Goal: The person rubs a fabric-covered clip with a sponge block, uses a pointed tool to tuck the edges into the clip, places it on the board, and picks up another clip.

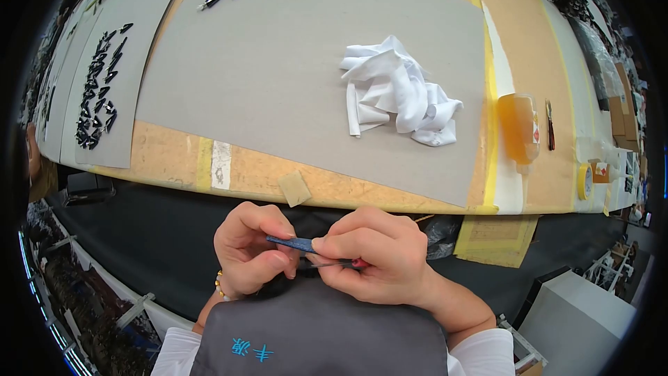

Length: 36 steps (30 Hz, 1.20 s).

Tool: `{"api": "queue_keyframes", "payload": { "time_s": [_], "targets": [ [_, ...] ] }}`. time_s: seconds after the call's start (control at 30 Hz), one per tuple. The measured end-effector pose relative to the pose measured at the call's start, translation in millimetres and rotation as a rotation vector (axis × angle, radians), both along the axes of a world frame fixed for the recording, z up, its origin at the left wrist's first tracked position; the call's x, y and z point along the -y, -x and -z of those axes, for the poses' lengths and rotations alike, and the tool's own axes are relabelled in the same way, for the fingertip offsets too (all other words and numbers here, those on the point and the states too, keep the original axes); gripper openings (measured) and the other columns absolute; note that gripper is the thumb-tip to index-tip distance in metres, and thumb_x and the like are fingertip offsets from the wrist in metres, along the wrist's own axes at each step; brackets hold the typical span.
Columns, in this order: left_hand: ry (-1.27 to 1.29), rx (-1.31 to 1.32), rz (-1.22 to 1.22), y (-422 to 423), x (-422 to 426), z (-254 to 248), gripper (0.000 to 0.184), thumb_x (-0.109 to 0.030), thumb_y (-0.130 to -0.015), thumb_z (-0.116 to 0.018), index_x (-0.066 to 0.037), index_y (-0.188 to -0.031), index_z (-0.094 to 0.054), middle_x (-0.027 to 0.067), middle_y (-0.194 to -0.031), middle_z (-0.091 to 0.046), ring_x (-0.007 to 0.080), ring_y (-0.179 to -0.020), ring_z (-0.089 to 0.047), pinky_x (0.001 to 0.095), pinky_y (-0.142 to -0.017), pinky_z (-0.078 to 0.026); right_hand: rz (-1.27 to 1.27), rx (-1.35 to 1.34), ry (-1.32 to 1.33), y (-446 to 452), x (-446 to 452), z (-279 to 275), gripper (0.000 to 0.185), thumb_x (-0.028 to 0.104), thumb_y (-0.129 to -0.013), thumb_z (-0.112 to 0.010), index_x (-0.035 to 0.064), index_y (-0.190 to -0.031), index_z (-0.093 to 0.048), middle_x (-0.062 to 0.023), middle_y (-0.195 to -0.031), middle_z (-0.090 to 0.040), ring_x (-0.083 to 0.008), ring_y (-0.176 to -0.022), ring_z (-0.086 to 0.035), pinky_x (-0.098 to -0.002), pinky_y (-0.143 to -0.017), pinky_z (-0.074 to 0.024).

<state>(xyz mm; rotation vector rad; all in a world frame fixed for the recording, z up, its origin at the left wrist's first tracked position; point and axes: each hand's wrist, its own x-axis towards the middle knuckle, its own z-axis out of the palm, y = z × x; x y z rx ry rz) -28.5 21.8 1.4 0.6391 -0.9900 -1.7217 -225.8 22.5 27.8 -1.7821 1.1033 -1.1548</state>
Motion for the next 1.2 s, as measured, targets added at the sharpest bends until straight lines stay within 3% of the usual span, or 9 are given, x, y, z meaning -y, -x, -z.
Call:
{"api": "queue_keyframes", "payload": {
  "time_s": [0.17, 1.2],
  "targets": [
    [-0.007, -0.006, 0.035, -2.9, 1.6, 2.2, 0.015, 0.010, -0.088, -0.056, 0.004, -0.102, -0.055, 0.0085, -0.083, -0.059, 0.0081, -0.061, -0.059, 0.0210, -0.054, -0.049, 0.007, -0.002, 0.063, -1.3, -1.3, 5.3, 0.025, -0.001, -0.063, -0.082, 0.0054, -0.085, -0.072, -0.0043, -0.076, -0.064, -0.0095, -0.053, -0.058, -0.0220, -0.044, -0.0449],
    [-0.005, -0.079, 0.054, -5.2, -0.8, 8.7, 0.021, 0.014, -0.086, -0.055, 0.006, -0.105, -0.055, 0.0149, -0.087, -0.062, 0.0138, -0.067, -0.066, 0.0236, -0.057, -0.053, -0.002, 0.048, -0.100, 0.5, 0.2, 0.0, 0.023, 0.000, -0.065, -0.083, 0.0053, -0.085, -0.072, -0.0044, -0.072, -0.065, -0.0094, -0.058, -0.060, -0.0206, -0.044, -0.0426]
  ]
}}
